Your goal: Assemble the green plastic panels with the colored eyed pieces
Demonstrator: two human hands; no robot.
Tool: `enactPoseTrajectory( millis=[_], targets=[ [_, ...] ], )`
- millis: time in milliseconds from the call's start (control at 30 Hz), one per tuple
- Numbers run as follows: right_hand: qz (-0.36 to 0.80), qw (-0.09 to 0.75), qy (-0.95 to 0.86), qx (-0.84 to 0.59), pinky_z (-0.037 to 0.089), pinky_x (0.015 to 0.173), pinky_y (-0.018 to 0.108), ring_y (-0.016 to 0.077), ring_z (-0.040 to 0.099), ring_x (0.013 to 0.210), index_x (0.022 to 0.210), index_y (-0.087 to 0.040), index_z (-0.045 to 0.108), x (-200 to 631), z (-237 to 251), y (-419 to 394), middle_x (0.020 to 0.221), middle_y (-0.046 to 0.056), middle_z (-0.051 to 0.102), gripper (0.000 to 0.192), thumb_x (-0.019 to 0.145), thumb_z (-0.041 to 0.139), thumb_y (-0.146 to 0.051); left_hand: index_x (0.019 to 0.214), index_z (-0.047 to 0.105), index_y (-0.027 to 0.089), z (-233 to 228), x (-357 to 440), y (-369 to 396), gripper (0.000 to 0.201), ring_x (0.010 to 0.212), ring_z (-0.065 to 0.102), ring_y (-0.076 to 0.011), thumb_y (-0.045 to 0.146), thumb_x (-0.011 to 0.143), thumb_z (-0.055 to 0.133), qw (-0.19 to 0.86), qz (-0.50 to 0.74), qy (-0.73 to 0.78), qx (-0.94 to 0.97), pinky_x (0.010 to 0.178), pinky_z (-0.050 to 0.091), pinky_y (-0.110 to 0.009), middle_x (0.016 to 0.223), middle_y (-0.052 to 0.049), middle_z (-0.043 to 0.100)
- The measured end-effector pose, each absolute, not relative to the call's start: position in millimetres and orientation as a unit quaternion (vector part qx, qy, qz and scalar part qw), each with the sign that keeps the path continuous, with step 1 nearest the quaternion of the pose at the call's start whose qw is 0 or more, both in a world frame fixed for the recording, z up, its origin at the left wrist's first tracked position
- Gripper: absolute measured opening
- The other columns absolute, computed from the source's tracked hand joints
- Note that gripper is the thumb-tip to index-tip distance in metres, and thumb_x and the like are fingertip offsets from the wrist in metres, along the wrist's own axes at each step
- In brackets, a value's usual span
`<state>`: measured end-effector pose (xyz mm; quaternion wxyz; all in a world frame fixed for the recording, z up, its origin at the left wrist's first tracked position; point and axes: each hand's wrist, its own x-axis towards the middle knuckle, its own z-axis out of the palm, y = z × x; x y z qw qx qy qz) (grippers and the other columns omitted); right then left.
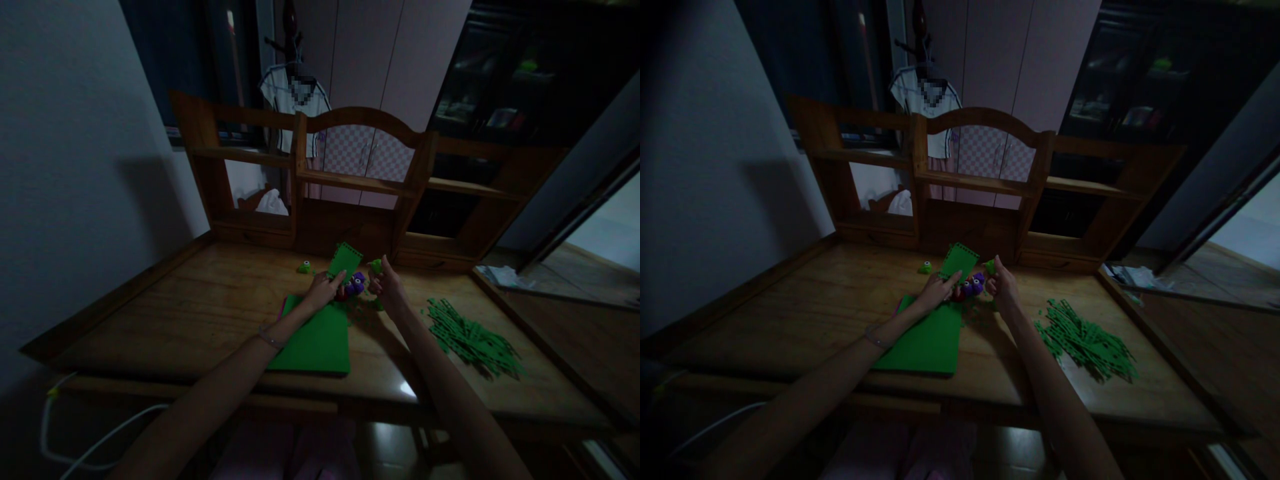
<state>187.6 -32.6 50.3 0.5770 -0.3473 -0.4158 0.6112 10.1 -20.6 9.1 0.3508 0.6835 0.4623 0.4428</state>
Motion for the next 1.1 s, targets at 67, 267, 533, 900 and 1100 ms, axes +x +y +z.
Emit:
enactPoseTrajectory(
  millis=[67,267,533,900,1100],
  targets=[
    [0.593,0.594,-0.418,-0.349,0.023,0.027,0.022,0.0048,0.026,0.030,0.070,-0.020,0.052,187,49,-32,0.046,-0.006,0.041,0.042,0.074,0.059,-0.062,0.045,0.056,0.017,10,10,-22,0.058,0.038,0.046,-0.0100,0.056,0.084,0.037,0.339,0.444,0.463,0.688,0.050,0.035,-0.022,0.034,0.002,0.044],
    [0.566,0.612,-0.422,-0.357,0.023,0.030,0.020,0.0027,0.026,0.032,0.069,-0.019,0.052,190,41,-28,0.054,-0.004,0.047,0.045,0.072,0.061,-0.063,0.044,0.052,0.017,14,10,-24,0.056,0.038,0.046,-0.0097,0.053,0.084,0.040,0.321,0.459,0.459,0.690,0.052,0.037,-0.023,0.032,0.002,0.043],
    [0.567,0.621,-0.413,-0.350,0.025,0.033,0.020,0.0054,0.033,0.035,0.068,-0.020,0.049,188,41,-28,0.056,-0.002,0.049,0.046,0.073,0.057,-0.065,0.052,0.045,0.017,13,10,-22,0.048,0.031,0.038,-0.0079,0.056,0.080,0.045,0.413,0.455,0.437,0.656,0.040,0.031,-0.021,0.034,0.005,0.039],
    [0.617,0.592,-0.400,-0.331,0.028,0.035,0.020,0.0073,0.037,0.039,0.067,-0.019,0.049,191,38,-28,0.058,0.001,0.052,0.049,0.075,0.052,-0.068,0.058,0.051,0.015,12,11,-23,0.040,0.032,0.036,-0.0067,0.051,0.076,0.056,0.448,0.488,0.383,0.644,0.037,0.029,-0.021,0.040,0.004,0.043],
    [0.622,0.579,-0.408,-0.334,0.027,0.035,0.020,0.0075,0.036,0.039,0.067,-0.019,0.049,191,39,-27,0.055,0.000,0.050,0.051,0.075,0.051,-0.069,0.054,0.050,0.014,11,11,-22,0.043,0.032,0.038,-0.0068,0.051,0.076,0.057,0.447,0.479,0.383,0.651,0.038,0.030,-0.021,0.038,0.004,0.042]
  ],
)
